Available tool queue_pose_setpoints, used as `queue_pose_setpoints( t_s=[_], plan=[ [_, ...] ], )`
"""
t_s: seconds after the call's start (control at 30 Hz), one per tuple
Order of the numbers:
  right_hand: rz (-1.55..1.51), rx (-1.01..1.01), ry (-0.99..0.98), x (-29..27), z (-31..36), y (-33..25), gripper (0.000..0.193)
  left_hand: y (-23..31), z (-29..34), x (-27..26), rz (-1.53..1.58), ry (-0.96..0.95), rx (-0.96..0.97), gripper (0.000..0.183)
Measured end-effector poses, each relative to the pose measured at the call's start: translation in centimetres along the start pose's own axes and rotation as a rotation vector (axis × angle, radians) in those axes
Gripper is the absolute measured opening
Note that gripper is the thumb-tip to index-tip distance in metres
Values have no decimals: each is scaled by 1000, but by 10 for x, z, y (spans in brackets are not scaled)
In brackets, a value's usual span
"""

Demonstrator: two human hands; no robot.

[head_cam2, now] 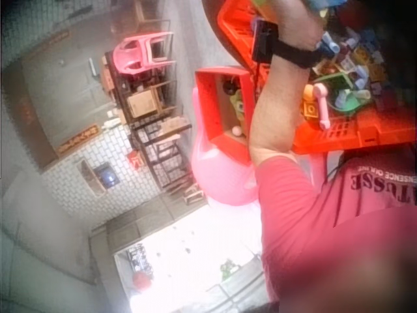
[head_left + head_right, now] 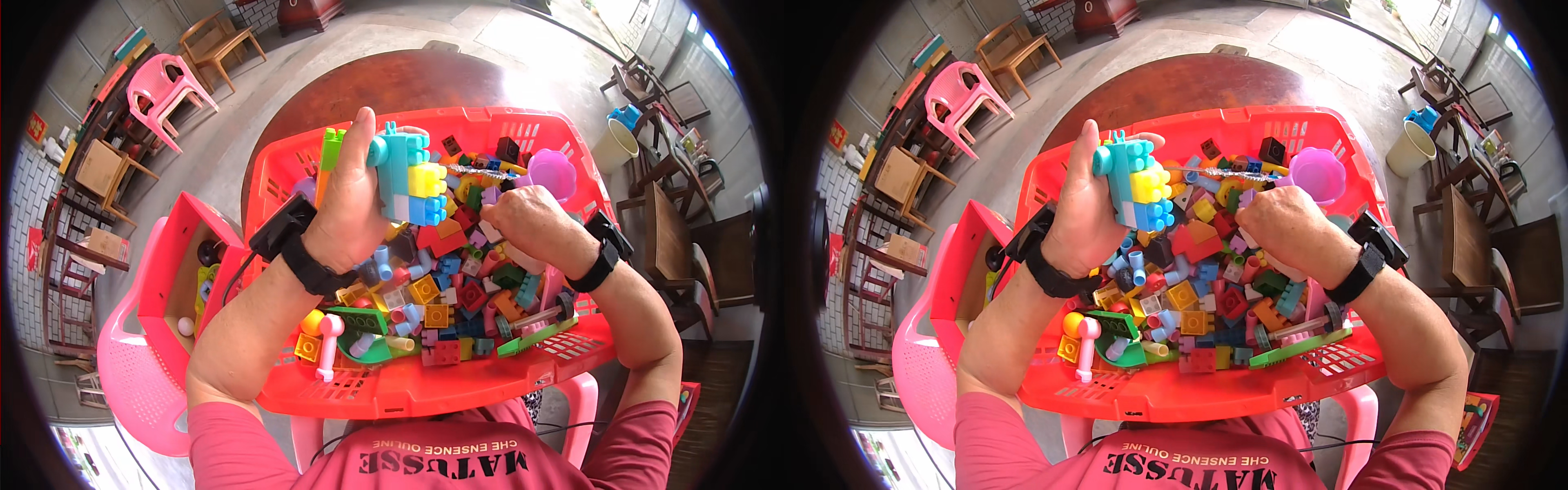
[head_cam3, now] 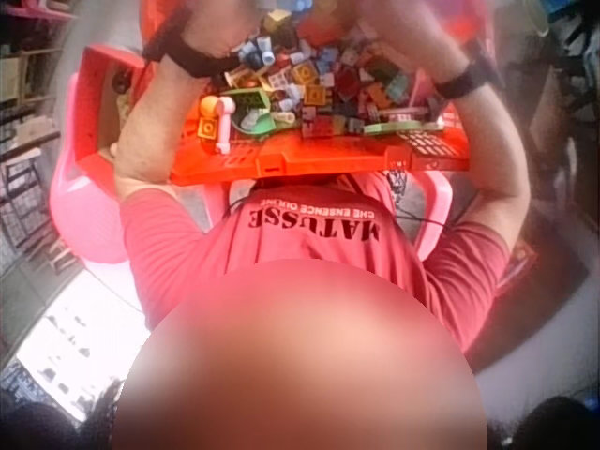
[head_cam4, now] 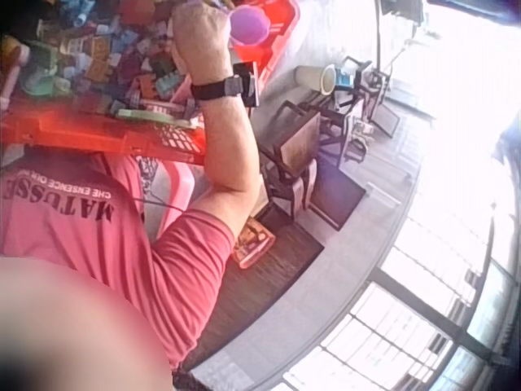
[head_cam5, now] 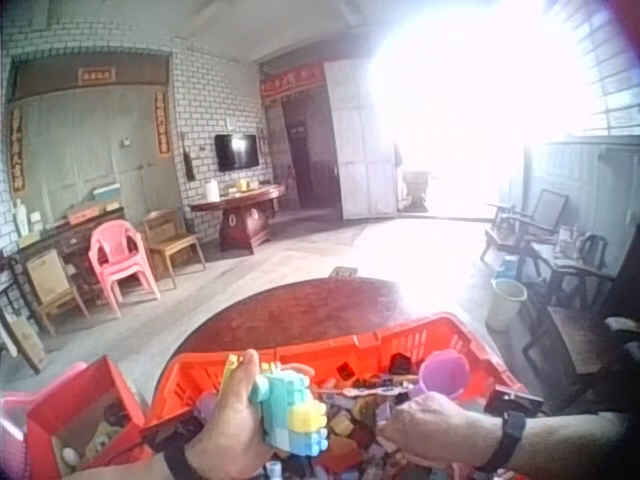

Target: The person assembles various plastic building blocks and toys by hand from a basket on a table.

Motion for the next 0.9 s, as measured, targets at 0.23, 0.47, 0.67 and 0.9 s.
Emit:
queue_pose_setpoints(
  t_s=[0.23, 0.47, 0.67, 0.9],
  plan=[
    [18, 77, -74, 5, 4, 3, 6, 2, -1, 1, 25, -14, -9, 74],
    [-328, 43, 123, -27, 7, 6, 18, 0, 3, 6, -93, -24, 24, 65],
    [-1324, -11, 389, -65, 12, 5, 22, -6, 5, 8, -475, -134, 181, 60],
    [-1529, -96, 357, -64, 5, 1, 30, -12, 7, 7, -378, -132, 138, 62]
  ],
)
Point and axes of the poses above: each hand's wrist, its own z-axis away from the middle knuckle, its own x-axis out of the palm, y = z × x, the point moved 2 cm from there along -z, towards the middle knuckle, and after that the axes turned 4 degrees about -z, right-handed, at the moved point
